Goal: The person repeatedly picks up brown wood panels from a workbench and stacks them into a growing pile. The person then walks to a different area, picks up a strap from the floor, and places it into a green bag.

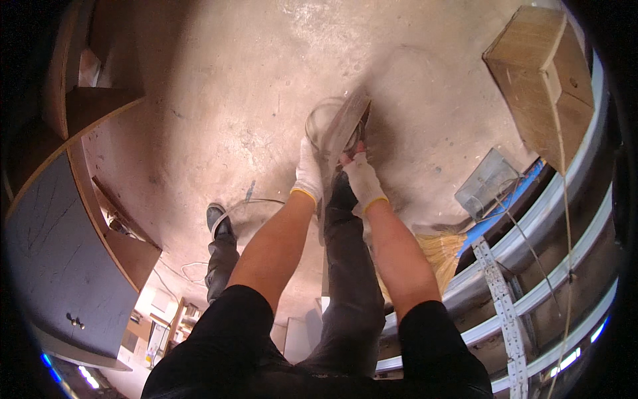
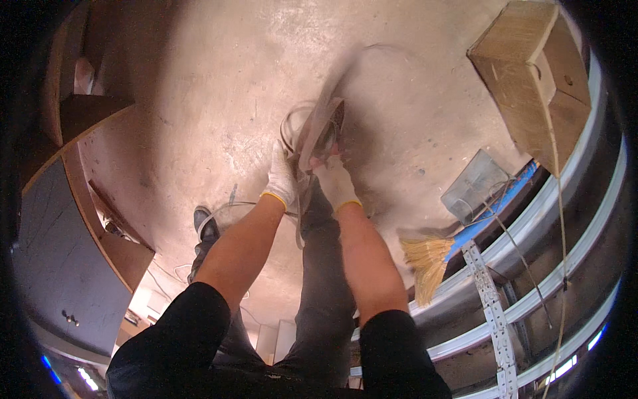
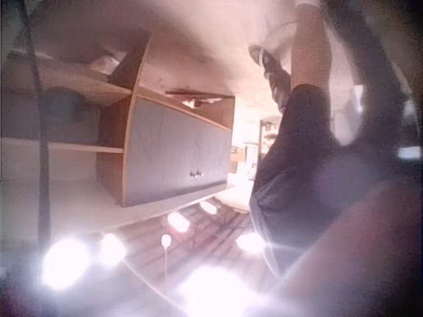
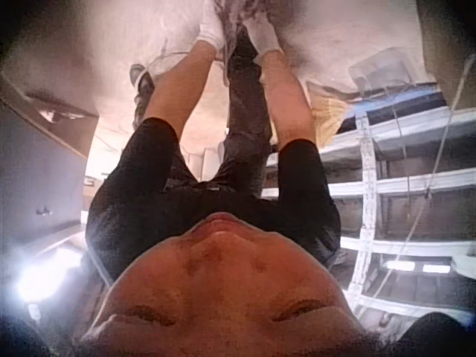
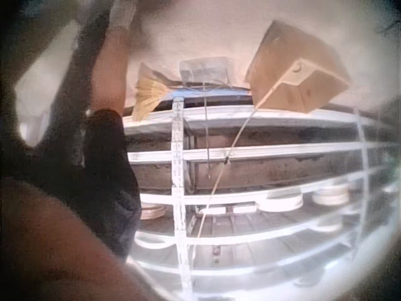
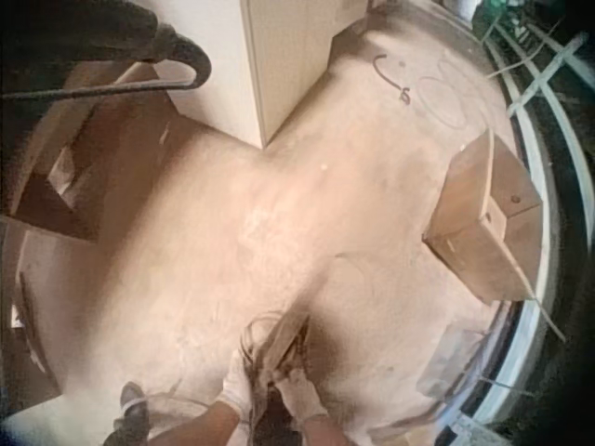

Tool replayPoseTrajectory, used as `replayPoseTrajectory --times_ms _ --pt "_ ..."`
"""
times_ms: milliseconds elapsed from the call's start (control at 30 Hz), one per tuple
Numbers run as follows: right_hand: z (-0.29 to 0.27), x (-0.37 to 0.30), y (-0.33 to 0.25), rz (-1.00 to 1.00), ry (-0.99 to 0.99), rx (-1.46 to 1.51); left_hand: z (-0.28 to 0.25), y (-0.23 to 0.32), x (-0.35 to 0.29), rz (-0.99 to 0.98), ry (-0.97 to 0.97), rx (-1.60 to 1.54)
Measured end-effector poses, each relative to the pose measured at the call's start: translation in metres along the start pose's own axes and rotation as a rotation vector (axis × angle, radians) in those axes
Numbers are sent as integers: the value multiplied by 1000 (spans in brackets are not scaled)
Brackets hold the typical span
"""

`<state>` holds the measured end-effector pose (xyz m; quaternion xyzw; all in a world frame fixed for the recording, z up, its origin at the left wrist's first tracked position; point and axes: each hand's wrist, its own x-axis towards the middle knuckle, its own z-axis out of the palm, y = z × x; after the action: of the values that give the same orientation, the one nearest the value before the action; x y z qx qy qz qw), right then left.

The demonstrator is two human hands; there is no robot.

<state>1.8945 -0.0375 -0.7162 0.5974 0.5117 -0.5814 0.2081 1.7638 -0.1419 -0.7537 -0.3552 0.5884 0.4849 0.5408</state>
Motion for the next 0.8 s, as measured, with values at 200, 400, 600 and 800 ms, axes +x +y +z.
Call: replayPoseTrajectory --times_ms 200,400,600,800 --pt "2 36 -6 60 147 107 37 15 -18 16 -212 67" --pt "26 29 -2 -56 103 472 16 -8 -26 600 -128 1191" --pt "37 -42 -36 -203 40 803 -9 41 -116 1317 -245 1814" --pt "3 -156 -92 -172 67 1060 39 140 -310 960 -574 2123"
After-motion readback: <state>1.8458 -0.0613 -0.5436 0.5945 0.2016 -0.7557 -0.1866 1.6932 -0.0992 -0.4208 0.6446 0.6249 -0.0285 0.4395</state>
